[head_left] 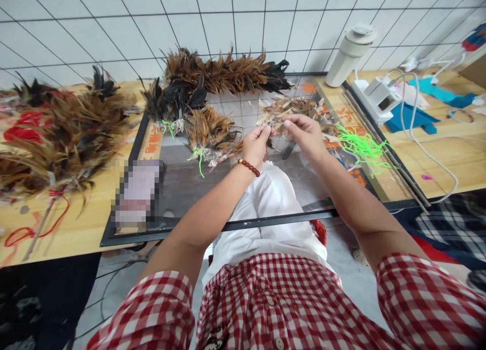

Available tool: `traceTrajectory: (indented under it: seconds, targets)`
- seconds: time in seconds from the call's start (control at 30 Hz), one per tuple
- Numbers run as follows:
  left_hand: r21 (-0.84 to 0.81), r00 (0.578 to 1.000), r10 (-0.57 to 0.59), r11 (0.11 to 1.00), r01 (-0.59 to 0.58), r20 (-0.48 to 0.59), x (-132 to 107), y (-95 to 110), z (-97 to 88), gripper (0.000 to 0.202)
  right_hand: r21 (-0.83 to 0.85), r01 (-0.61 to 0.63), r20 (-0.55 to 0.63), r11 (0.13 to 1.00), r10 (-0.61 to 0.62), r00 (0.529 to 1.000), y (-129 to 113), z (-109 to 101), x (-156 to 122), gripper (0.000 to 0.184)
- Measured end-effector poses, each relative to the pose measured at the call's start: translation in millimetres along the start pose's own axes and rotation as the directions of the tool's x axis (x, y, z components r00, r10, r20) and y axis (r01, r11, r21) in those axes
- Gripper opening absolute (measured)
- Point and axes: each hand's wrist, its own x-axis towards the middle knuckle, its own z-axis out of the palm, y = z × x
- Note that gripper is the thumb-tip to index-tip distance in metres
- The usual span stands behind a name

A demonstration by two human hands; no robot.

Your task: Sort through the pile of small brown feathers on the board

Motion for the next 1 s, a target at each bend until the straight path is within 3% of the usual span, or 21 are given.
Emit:
traceTrajectory:
  seconds: [0.13, 0.33, 0.5, 0.7, 0.8, 0.9, 1.0]
  targets:
    - [0.052, 1.000, 0.014, 0.999, -0.016, 0.028, -2.3, -1.0, 0.9, 0.021, 0.028, 0.028, -0.012, 0.999, -0.027, 1.000, -10.3, -2.8, -0.2, 0.063]
    - [0.017, 0.998, -0.047, 0.999, 0.047, 0.034, -8.9, 6.4, 6.2, 0.023, -0.018, 0.084, 0.297, 0.996, -0.075, 0.952, -29.4, -8.7, -3.0, 0.062]
    - [0.029, 0.983, -0.156, 0.988, 0.154, 0.099, -21.3, 15.4, 12.0, 0.025, -0.252, 0.250, 0.196, 0.935, -0.204, 0.959, -29.2, -8.5, -3.9, 0.059]
    - [0.096, 0.975, -0.177, 0.982, 0.165, 0.132, -23.1, 16.5, 11.5, 0.029, -0.398, 0.364, 0.166, 0.842, -0.324, 0.931, -19.8, -8.7, -5.5, 0.053]
    - [0.084, 0.976, -0.169, 0.984, 0.159, 0.133, -22.8, 17.5, 11.6, 0.030, -0.348, 0.311, 0.084, 0.884, -0.301, 0.950, -13.9, -9.7, -3.8, 0.054]
    - [0.061, 0.976, -0.161, 0.986, 0.153, 0.150, -23.4, 19.1, 12.2, 0.031, -0.238, 0.179, 0.001, 0.955, -0.184, 0.983, -10.3, -13.4, 0.7, 0.067]
    - [0.069, 0.967, -0.166, 0.986, 0.155, 0.195, -23.7, 19.2, 11.7, 0.031, -0.134, 0.103, 0.046, 0.986, -0.098, 0.994, -12.9, -14.8, 2.8, 0.072]
